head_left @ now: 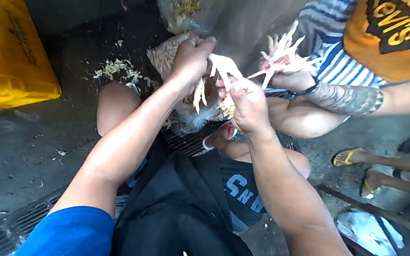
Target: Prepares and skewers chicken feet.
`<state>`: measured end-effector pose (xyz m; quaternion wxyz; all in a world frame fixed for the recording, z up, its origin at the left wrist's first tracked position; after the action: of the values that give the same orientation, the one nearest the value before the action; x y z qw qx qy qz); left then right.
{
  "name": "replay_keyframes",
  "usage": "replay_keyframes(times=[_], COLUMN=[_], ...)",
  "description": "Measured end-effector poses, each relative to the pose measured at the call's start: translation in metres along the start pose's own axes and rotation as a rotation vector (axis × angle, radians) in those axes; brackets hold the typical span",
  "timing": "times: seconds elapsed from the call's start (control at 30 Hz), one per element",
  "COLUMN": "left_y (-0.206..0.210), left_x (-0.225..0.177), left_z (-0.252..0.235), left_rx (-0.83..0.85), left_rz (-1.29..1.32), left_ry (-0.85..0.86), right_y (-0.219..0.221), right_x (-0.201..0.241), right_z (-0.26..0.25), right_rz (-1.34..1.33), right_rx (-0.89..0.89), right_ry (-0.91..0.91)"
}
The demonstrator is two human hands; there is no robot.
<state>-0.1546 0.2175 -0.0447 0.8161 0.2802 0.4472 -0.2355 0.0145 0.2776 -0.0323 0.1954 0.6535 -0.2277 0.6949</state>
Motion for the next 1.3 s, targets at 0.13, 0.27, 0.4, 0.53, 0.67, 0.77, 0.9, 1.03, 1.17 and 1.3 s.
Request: replay_keyframes(times=[0.13,0.27,0.4,0.53,0.67,0.77,0.9,1.03,1.17,1.3], left_y=[0.007,0.016,-0.011,-0.015,0.007,0.013,0.014,0.015,0.028,0.034], left_x=[0.016,0.01,0.009,-0.009,0.003,0.006,0.007,0.013,0.026,0.033], left_z=[-0.011,-0.019,-0.054,-0.046,-0.027,-0.019,-0.011,-0.003,0.007,0.014], left_rx=[-0.041,-0.12,-0.302,-0.158,0.318,0.445,0.513,0.529,0.428,0.253], left_rz=[-0.235,-0.359,-0.168,0.156,0.388,0.469,0.539,0.557,0.472,0.439], left_ry=[0.088,0.134,0.104,0.09,0.031,0.054,0.097,0.116,0.14,0.209], right_y=[0.003,0.001,-0.002,-0.016,-0.019,-0.011,0.0,0.005,0.013,0.015], right_x=[-0.013,-0.003,0.027,0.0,0.0,0.003,-0.003,-0.019,-0.021,-0.025], right_z=[-0.004,0.0,0.019,0.013,0.007,0.011,0.018,0.015,0.017,0.016], right_rz=[0.029,0.017,0.066,0.16,0.217,0.175,0.2,0.169,0.105,0.143], right_rx=[-0.081,-0.022,0.037,-0.08,-0.035,-0.017,-0.028,0.034,0.073,0.046], right_ry=[0.021,0.027,-0.07,0.001,0.043,-0.004,-0.012,0.01,0.078,0.109])
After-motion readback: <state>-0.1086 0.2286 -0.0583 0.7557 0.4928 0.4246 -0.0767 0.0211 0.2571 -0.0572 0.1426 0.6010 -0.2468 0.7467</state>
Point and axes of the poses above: each hand's wrist, its own z-axis away from the middle knuckle, its own y-axis out of the palm, x = y × z, the point moved 4 cm from there along -z, towards the middle knuckle, and after that the axes turned 3 degrees about -x, right-handed, at the moved point
